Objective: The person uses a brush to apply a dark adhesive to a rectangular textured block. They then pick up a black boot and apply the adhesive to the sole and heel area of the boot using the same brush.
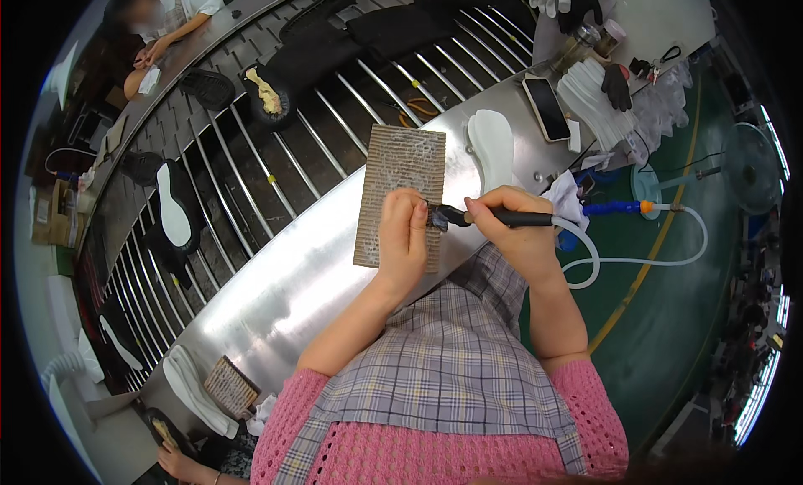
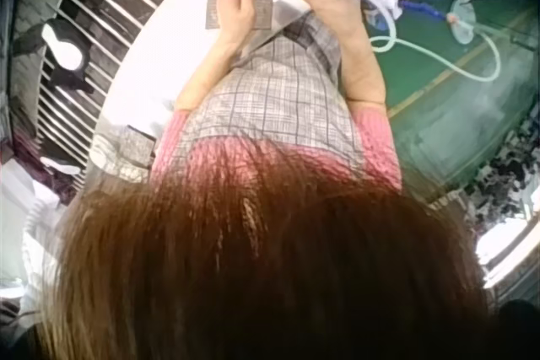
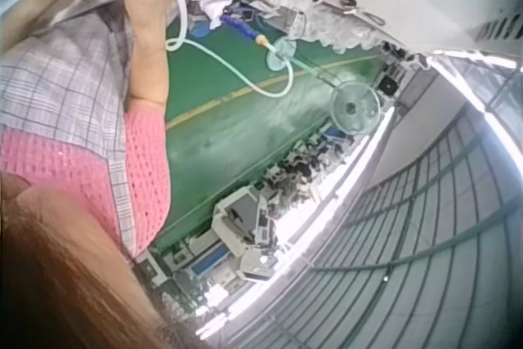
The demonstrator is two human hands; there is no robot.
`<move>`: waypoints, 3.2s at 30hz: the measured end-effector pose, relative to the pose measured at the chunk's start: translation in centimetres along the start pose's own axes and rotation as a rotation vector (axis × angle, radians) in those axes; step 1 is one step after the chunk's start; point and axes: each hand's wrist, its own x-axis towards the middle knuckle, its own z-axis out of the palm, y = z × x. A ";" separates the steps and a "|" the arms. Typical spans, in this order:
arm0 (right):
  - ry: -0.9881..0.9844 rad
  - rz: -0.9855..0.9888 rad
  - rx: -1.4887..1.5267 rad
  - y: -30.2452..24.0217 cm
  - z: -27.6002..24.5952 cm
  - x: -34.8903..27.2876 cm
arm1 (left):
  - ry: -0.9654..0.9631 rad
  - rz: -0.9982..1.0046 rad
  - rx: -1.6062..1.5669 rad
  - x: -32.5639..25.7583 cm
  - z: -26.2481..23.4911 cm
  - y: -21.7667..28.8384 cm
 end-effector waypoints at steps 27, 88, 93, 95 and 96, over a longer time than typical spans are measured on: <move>-0.181 -0.460 -0.159 -0.4 -0.6 -0.2 | -0.020 -0.358 -0.239 0.5 0.3 -2.7; -0.023 -0.455 -0.128 2.5 -2.2 0.3 | 0.023 -0.626 -0.840 2.5 2.8 -0.7; 0.023 -0.374 -0.061 2.1 -3.2 0.4 | -0.037 -0.559 -0.815 2.0 2.6 -0.8; 0.089 -0.288 0.020 2.1 -3.4 0.3 | -0.025 -0.532 -0.692 1.9 2.7 -0.5; 0.108 -0.222 0.064 2.1 -3.4 0.2 | -0.009 -0.421 -0.522 1.9 2.7 -0.7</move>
